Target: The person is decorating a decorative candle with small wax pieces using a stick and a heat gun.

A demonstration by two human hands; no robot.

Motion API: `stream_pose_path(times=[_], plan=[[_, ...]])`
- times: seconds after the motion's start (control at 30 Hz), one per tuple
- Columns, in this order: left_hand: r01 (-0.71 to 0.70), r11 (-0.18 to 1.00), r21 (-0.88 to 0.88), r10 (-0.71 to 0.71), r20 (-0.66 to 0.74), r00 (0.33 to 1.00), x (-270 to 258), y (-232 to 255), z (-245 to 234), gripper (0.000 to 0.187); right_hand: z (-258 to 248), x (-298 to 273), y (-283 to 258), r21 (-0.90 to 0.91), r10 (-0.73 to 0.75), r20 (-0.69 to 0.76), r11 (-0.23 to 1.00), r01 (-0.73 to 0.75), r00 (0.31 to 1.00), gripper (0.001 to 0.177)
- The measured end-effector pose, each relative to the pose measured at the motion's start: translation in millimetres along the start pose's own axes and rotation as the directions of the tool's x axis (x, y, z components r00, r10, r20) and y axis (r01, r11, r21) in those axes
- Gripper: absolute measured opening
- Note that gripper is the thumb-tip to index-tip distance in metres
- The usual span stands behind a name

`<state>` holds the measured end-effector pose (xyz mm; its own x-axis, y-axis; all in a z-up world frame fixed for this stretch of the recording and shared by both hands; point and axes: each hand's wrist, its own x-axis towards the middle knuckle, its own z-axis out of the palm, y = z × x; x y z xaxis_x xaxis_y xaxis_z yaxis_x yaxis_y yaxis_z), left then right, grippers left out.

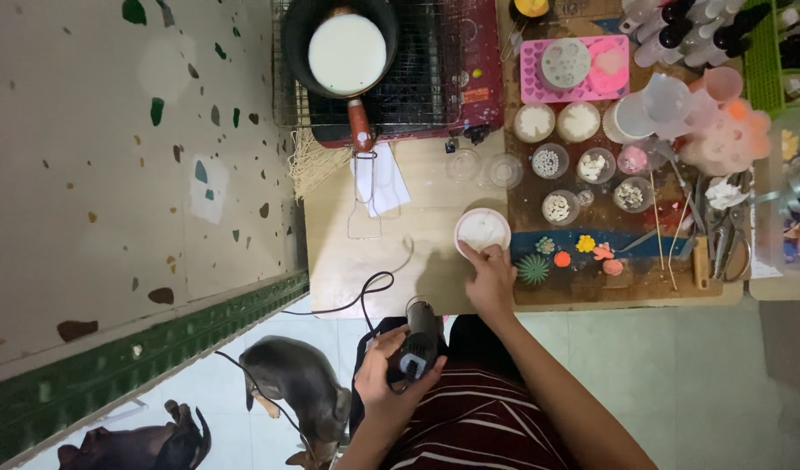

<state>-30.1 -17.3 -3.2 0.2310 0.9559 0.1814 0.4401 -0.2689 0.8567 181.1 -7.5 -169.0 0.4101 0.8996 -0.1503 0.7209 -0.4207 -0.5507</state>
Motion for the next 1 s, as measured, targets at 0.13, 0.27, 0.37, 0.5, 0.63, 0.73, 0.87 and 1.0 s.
stream_pose_path(times=[0.13, 0.27, 0.37, 0.5, 0.63, 0.73, 0.87, 1.0], plan=[[0.045, 0.999, 0.019, -0.046, 0.071, 0.996, -0.8, 1.0, 0.5, 0.059, 6.1, -5.1, -1.3, -0.037, -0.007, -0.012, 0.999, 0.007, 1.0, 0.077], [0.008, 1.0, 0.025, -0.008, 0.012, 1.0, -2.2, -3.0, 3.9, 0.06, 8.7, -6.5, 1.7, -0.1, -0.029, -0.055, 0.995, 0.024, 0.998, 0.08], [-0.008, 1.0, 0.025, 0.007, 0.006, 1.0, -2.5, -3.9, 2.9, 0.06, 20.1, -8.6, 9.7, -0.134, -0.034, -0.091, 0.991, 0.021, 0.995, 0.083], [-0.021, 0.999, 0.024, 0.021, 0.008, 1.0, -3.2, -4.6, 3.1, 0.061, 1.8, -3.7, -11.5, -0.126, -0.044, -0.063, 0.991, 0.036, 0.997, 0.077], [0.015, 1.0, 0.003, -0.015, 0.021, 1.0, -3.7, -2.3, 4.4, 0.061, 8.0, 2.9, -5.5, -0.074, -0.05, -0.032, 0.996, 0.047, 0.998, 0.071], [-0.013, 1.0, 0.013, 0.013, 0.014, 1.0, -3.5, -1.5, 5.0, 0.06, 16.3, 0.2, 10.9, -0.168, -0.093, -0.062, 0.982, 0.082, 0.994, 0.066], [0.037, 0.999, -0.015, -0.036, 0.021, 0.999, -3.4, -2.3, 7.0, 0.061, 0.8, -7.9, 3.3, -0.224, -0.142, -0.126, 0.968, 0.111, 0.982, 0.061], [-0.033, 0.999, -0.008, 0.033, -0.013, 0.999, 0.8, -5.6, 13.7, 0.061, 9.9, -14.2, 21.5, -0.059, -0.193, -0.33, 0.981, 0.183, 0.924, 0.029]])
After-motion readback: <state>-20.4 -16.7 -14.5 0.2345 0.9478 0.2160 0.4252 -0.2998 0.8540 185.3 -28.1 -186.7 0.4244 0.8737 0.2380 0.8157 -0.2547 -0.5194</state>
